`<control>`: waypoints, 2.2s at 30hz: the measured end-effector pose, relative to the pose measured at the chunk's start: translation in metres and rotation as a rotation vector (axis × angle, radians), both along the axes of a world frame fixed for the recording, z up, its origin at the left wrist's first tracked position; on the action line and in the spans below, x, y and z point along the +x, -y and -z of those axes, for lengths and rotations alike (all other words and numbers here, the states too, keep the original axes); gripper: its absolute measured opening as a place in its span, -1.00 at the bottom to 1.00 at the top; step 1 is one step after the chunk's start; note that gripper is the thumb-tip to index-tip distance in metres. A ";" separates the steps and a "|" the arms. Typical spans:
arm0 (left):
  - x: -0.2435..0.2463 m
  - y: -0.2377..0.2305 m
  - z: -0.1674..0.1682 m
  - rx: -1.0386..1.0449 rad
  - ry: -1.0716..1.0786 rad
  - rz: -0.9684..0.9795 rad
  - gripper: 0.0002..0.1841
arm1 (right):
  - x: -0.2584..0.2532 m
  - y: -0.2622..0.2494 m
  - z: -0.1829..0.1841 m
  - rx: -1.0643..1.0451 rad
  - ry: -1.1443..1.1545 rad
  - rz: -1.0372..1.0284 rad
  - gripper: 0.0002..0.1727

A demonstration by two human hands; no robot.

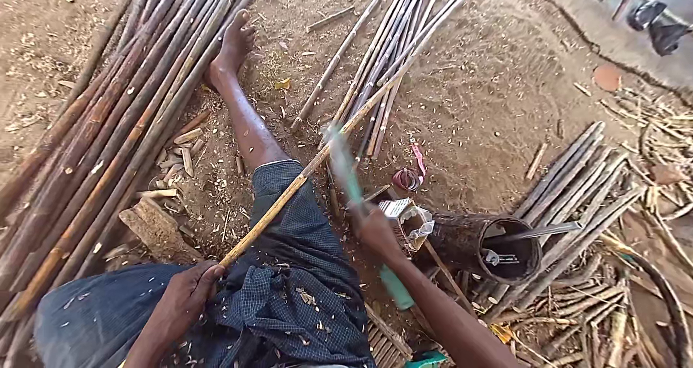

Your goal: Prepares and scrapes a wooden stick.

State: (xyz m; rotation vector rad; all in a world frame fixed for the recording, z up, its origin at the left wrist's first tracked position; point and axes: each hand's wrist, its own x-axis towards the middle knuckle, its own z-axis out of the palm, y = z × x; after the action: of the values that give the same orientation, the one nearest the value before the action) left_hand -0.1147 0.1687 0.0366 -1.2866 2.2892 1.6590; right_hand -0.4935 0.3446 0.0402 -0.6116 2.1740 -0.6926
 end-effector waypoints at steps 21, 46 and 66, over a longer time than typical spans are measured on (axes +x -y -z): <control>-0.007 -0.013 -0.004 -0.422 0.092 -0.044 -0.46 | -0.019 0.019 -0.024 0.019 0.056 -0.001 -0.43; -0.001 0.024 -0.003 0.082 -0.056 -0.051 -0.41 | -0.008 0.002 0.001 -0.042 0.018 0.014 -0.46; 0.002 -0.006 0.005 -0.002 -0.247 -0.339 0.19 | 0.023 0.005 -0.033 0.119 -0.139 -0.447 -0.43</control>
State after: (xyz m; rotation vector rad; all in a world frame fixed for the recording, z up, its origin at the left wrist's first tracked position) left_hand -0.1131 0.1749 0.0320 -1.6299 2.2995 2.0231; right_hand -0.4703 0.3393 0.0728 -1.0628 2.0787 -0.2865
